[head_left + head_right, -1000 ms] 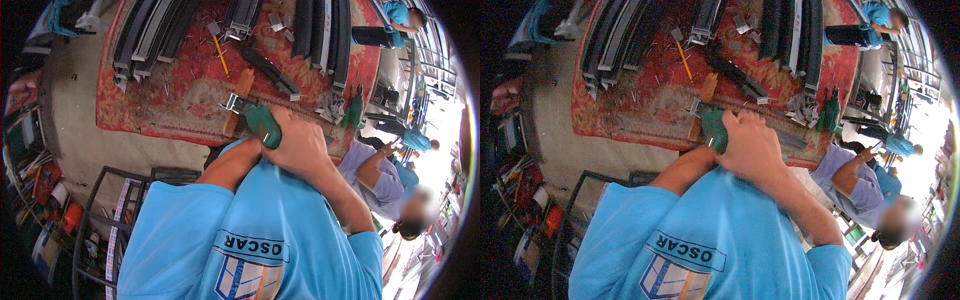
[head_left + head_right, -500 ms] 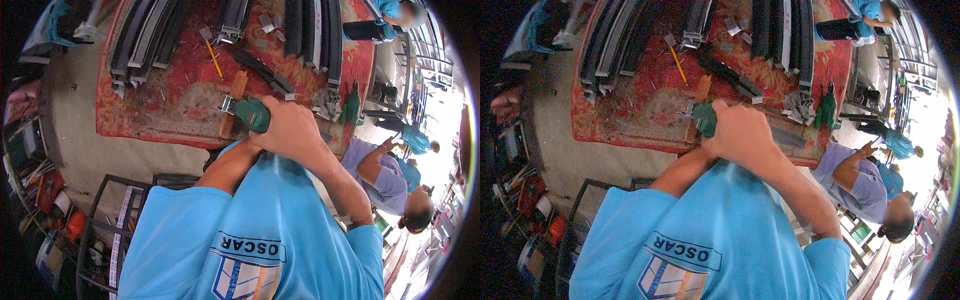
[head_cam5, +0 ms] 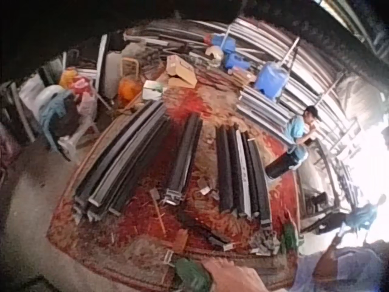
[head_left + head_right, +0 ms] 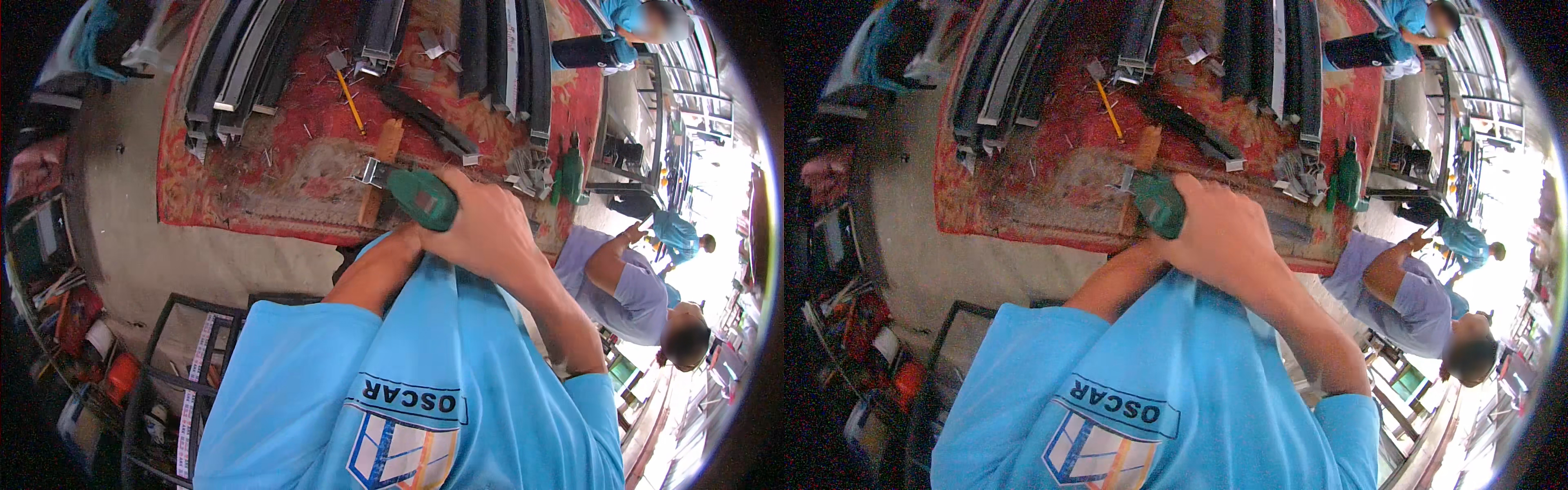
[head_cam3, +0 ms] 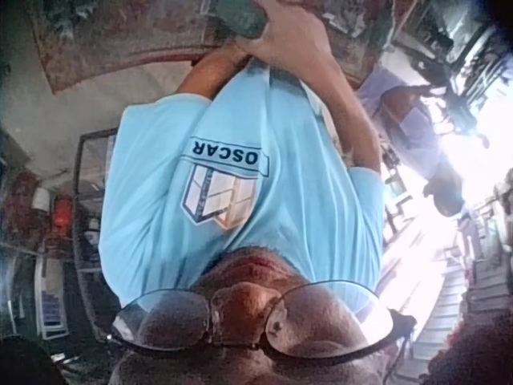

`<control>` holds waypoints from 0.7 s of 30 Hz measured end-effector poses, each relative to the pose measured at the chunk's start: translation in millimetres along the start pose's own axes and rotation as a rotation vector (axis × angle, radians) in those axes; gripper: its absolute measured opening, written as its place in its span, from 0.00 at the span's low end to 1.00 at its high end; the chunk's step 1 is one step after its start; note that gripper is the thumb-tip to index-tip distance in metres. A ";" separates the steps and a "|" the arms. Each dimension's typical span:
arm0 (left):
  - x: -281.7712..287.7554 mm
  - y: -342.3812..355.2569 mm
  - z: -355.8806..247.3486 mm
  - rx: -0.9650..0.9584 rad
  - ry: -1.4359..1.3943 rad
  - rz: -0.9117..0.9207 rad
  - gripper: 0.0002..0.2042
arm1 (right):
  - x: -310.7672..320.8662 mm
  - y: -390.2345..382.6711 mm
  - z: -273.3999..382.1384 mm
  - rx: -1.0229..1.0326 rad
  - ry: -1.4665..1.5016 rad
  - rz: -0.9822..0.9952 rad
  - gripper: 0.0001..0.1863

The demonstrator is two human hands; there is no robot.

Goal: Drilling holes into aluminum profiles using a power drill.

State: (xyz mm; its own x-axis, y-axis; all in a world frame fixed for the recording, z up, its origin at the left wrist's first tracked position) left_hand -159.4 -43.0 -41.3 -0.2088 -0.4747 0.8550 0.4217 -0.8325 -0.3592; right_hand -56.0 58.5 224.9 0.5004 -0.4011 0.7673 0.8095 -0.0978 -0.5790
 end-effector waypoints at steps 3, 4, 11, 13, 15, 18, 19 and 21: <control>1.2 0.6 6.5 0.005 -0.058 -0.005 0.08 | 7.4 -16.4 0.9 0.049 0.064 -0.072 0.35; 1.6 0.8 7.8 0.006 -0.076 -0.006 0.08 | 7.5 -19.2 0.0 0.058 0.103 -0.081 0.36; -3.7 -3.1 11.4 0.005 -0.213 0.014 0.08 | -11.1 -21.2 -13.9 -0.037 0.110 -0.002 0.34; -5.0 -4.1 11.8 0.002 -0.251 0.019 0.08 | -14.9 -22.2 -15.6 -0.060 0.107 0.017 0.31; -4.7 -4.4 12.2 -0.003 -0.288 0.021 0.08 | -18.7 -22.0 -16.6 -0.051 0.093 0.002 0.31; -6.4 -6.1 12.4 -0.006 -0.344 0.028 0.08 | -21.2 -20.7 -15.0 -0.041 0.075 -0.001 0.30; -6.8 -6.7 12.4 -0.007 -0.362 0.031 0.08 | -22.5 -20.3 -14.9 -0.045 0.071 0.008 0.30; -6.5 -7.7 12.5 -0.012 -0.399 0.033 0.08 | -23.4 -19.8 -14.1 -0.034 0.073 0.000 0.29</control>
State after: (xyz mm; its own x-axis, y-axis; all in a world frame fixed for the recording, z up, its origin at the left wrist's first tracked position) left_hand -150.3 -29.9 -39.4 0.1648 -0.3553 0.9201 0.4119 -0.8228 -0.3915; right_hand -88.1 57.0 214.6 0.4761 -0.4661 0.7457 0.7978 -0.1280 -0.5892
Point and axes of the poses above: each hand's wrist, its own y-axis towards the middle knuckle, its own x-axis out of the back of the hand, z = x × y, the point moved 10 cm from there along y, towards the middle knuckle, and after that the axes turned 1 degree about z, right-handed, at the moved point
